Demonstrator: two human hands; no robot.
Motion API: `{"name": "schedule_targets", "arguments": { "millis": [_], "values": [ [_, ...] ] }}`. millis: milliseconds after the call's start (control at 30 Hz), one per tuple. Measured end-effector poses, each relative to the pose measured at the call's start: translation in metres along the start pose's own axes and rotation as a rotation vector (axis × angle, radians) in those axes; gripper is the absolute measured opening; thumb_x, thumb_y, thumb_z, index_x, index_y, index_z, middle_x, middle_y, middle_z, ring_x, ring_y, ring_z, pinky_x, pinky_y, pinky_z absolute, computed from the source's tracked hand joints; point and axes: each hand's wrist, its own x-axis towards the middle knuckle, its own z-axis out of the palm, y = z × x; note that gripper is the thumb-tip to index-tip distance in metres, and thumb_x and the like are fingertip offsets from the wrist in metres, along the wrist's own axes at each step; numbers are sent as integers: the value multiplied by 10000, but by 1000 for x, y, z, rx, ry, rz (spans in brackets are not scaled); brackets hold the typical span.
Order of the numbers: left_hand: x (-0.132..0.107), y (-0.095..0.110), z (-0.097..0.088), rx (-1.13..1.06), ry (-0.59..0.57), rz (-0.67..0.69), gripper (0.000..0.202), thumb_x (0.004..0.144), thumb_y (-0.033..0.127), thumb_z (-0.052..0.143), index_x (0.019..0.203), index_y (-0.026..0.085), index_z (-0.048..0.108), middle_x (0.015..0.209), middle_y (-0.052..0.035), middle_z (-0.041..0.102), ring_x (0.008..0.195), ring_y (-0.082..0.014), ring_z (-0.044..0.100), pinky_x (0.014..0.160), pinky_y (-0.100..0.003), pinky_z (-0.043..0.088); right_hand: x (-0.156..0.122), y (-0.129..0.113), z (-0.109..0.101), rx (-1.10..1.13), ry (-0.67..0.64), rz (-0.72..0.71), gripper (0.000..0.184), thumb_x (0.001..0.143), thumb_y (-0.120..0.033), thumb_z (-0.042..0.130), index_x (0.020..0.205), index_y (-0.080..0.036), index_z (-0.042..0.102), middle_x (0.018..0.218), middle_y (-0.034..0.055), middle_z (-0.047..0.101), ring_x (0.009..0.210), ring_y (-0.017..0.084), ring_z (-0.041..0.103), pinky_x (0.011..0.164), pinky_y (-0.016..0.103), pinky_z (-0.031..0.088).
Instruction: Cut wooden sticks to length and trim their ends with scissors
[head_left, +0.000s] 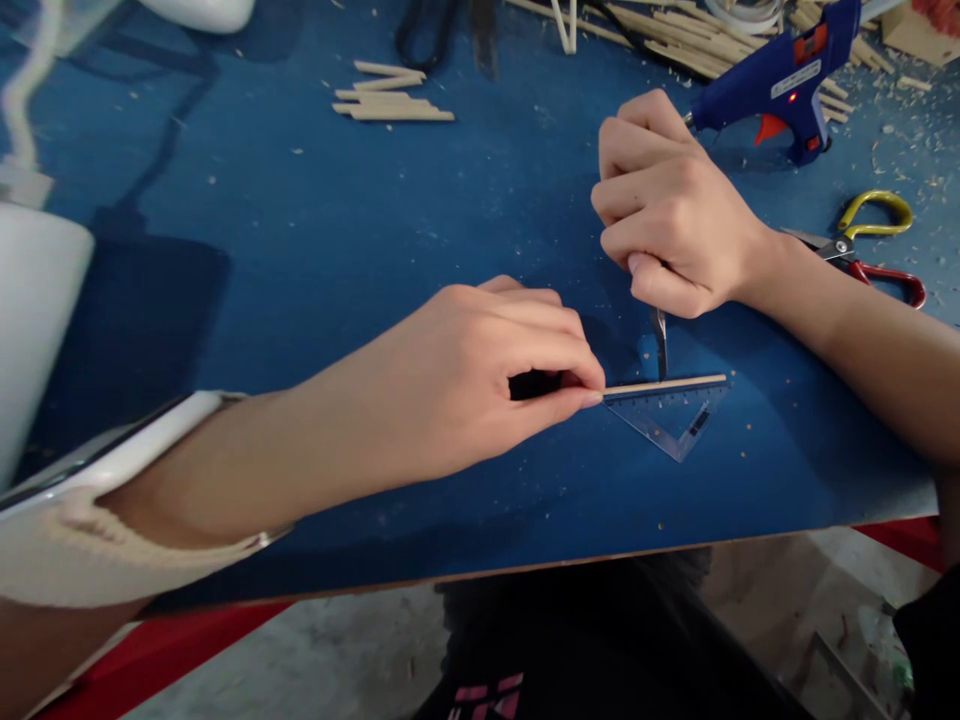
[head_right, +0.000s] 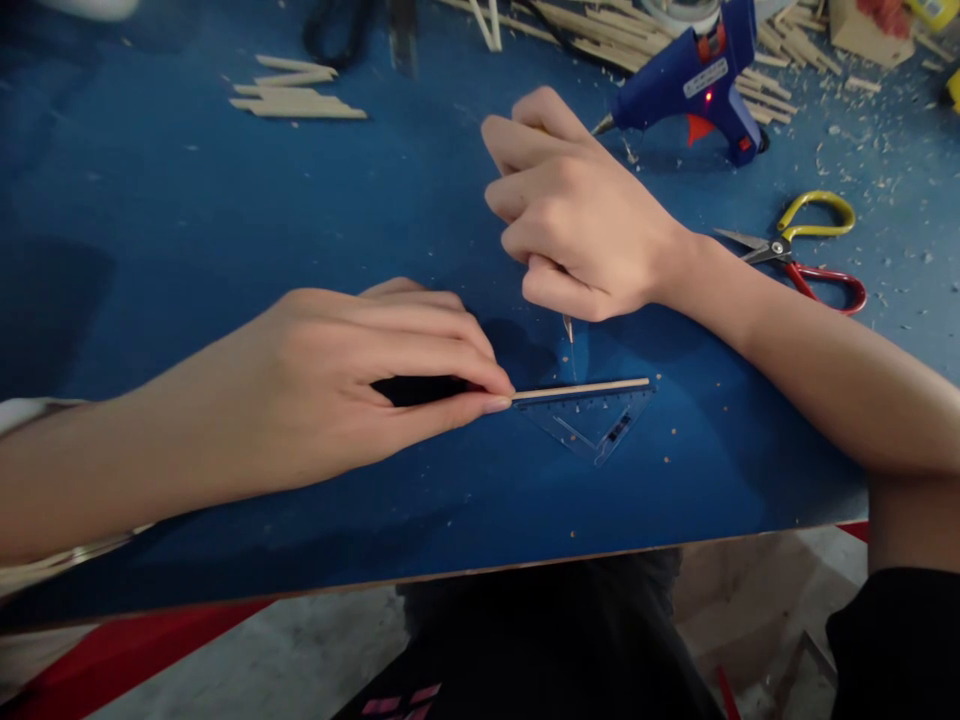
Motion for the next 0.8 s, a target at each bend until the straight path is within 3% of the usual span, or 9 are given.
{"name": "schedule_targets", "arguments": {
  "millis": [167,300,433,600,800],
  "values": [
    [2,3,0,11,-8,6,277,1141,231,611,982,272,834,957,17,851,889,-225,767,971,-441,558,-1,1,2,39,85,-6,518,1050,-269,290,604,-234,551,658,5,630,912,188,644,961,485,586],
    [3,3,0,-20,8,-56,341,1144,394,567,968,397,860,921,59,848,861,-248,752,960,-503,595,-2,2,5,106,85,15,607,1104,-332,249,577,-233,533,665,2,647,969,186,682,1031,489,589],
    [1,-2,3,-55,24,-78,322,1118,489,587,977,522,874,909,113,835,847,-278,737,959,-561,630,-9,6,8,248,-48,95,737,1230,-516,210,651,-218,555,794,-14,712,1158,217,739,1178,552,606],
    [0,-10,6,-56,40,-2,274,1142,439,629,1009,532,851,933,126,838,849,-283,754,933,-588,618,-19,13,18,400,-144,233,783,1236,-728,285,707,-219,557,920,-10,752,1362,286,720,1247,626,620],
    [-1,-12,7,-35,61,57,260,1158,377,652,1057,517,847,947,121,845,847,-274,748,900,-544,611,-4,6,0,366,-126,167,805,1242,-701,296,656,-212,553,808,-11,706,1272,277,768,1237,674,614]
  ]
}}
